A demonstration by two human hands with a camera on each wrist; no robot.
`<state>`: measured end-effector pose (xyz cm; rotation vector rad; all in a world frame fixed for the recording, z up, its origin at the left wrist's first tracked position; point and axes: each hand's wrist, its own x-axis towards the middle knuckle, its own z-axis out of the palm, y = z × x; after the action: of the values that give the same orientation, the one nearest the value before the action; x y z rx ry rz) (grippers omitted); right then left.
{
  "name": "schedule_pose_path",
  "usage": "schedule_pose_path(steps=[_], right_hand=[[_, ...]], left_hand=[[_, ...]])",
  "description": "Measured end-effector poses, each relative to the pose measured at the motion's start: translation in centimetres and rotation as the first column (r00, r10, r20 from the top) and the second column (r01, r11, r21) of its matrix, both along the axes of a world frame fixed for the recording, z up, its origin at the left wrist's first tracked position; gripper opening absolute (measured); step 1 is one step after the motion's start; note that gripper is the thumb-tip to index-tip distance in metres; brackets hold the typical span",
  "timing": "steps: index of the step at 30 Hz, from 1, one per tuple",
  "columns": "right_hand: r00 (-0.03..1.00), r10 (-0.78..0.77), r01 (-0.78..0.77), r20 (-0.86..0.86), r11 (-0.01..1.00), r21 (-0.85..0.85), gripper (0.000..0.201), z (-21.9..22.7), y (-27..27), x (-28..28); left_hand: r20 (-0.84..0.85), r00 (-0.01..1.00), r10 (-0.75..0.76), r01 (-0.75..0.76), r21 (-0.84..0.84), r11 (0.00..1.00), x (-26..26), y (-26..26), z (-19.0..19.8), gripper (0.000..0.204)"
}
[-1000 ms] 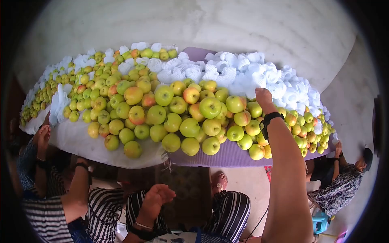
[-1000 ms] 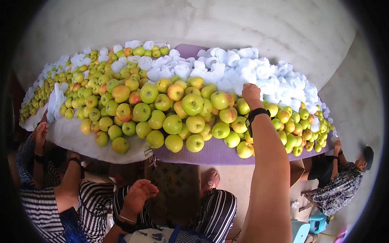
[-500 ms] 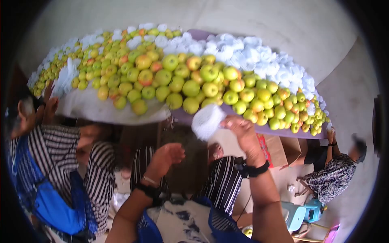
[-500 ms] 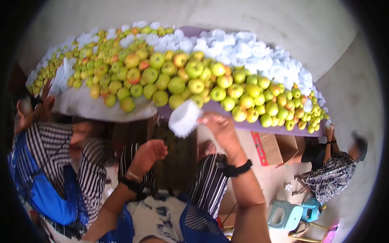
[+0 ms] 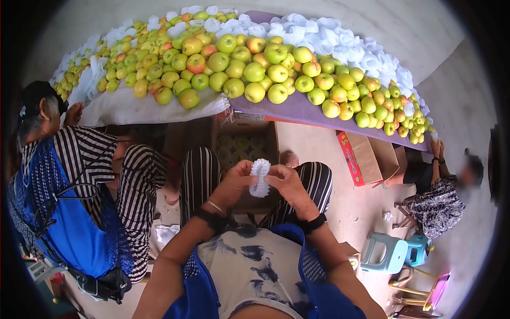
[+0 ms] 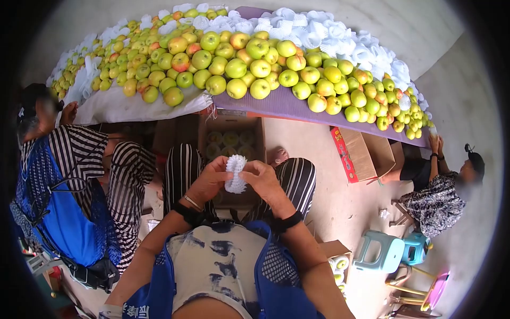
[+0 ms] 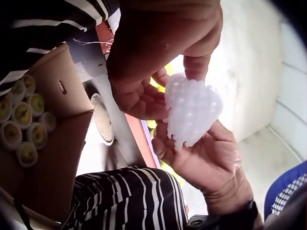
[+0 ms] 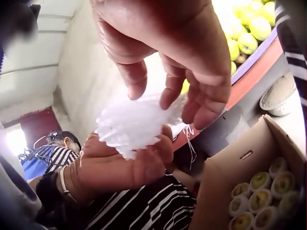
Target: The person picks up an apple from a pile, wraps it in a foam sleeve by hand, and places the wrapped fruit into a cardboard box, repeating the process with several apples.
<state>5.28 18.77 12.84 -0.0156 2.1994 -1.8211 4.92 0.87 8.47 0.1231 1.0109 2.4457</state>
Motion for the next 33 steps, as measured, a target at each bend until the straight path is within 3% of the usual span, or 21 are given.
schedule_pose_path(steps=[3, 6, 10, 15, 18, 21, 24, 27, 30, 33], right_hand=[[0.987, -0.083, 0.095, 0.136, 0.992, -0.083, 0.028, 0.2, -0.5, 0.7], [0.979, -0.050, 0.079, 0.200, 0.986, -0.144, 0.023, 1.1, -0.7, 1.2], [0.997, -0.076, 0.080, 0.032, 0.985, -0.155, 0.019, 0.3, -1.1, 1.6], [0.992, -0.114, 0.105, -0.063, 0.986, -0.129, 0.015, -1.1, -1.1, 1.7], [0.989, -0.150, 0.137, -0.006, 0.919, -0.371, 0.013, -0.7, -1.5, 1.9], [0.982, -0.125, 0.176, 0.144, 0.889, -0.423, 0.013, 0.9, -2.5, 2.0], [0.991, -0.095, 0.125, 0.094, 0.911, -0.392, 0.013, -0.5, -2.5, 2.1], [0.951, -0.212, 0.218, -0.226, 0.976, -0.001, 0.014, -1.4, -1.7, 1.5], [0.820, -0.308, 0.432, -0.483, 0.886, 0.168, 0.013, -1.7, -1.1, 1.3], [0.800, -0.385, 0.493, -0.461, 0.859, 0.139, 0.013, -2.1, -0.5, 1.1]], left_hand=[[-0.114, 0.992, 0.054, -0.074, -0.173, 0.982, 0.2, 0.2, 0.5, 0.026], [-0.279, 0.955, 0.105, -0.204, -0.357, 0.912, 0.2, 0.3, -0.1, 0.026], [-0.491, 0.853, 0.176, -0.470, -0.577, 0.668, 0.5, 1.0, 0.6, 0.026], [-0.500, 0.814, 0.296, -0.581, -0.674, 0.456, 0.7, 1.6, 0.5, 0.033], [-0.524, 0.775, 0.353, -0.629, -0.690, 0.358, 0.7, 1.3, 0.5, 0.036], [-0.604, 0.712, 0.357, -0.699, -0.654, 0.289, 0.5, 1.1, 0.3, 0.038], [-0.636, 0.684, 0.357, -0.729, -0.616, 0.298, 0.7, 1.4, 1.0, 0.037], [-0.664, 0.659, 0.354, -0.752, -0.588, 0.296, 0.7, 1.5, 1.2, 0.033], [-0.688, 0.650, 0.323, -0.760, -0.593, 0.266, 0.9, 1.1, 1.1, 0.030], [-0.705, 0.648, 0.289, -0.762, -0.599, 0.247, 1.3, 1.3, 2.3, 0.028]])
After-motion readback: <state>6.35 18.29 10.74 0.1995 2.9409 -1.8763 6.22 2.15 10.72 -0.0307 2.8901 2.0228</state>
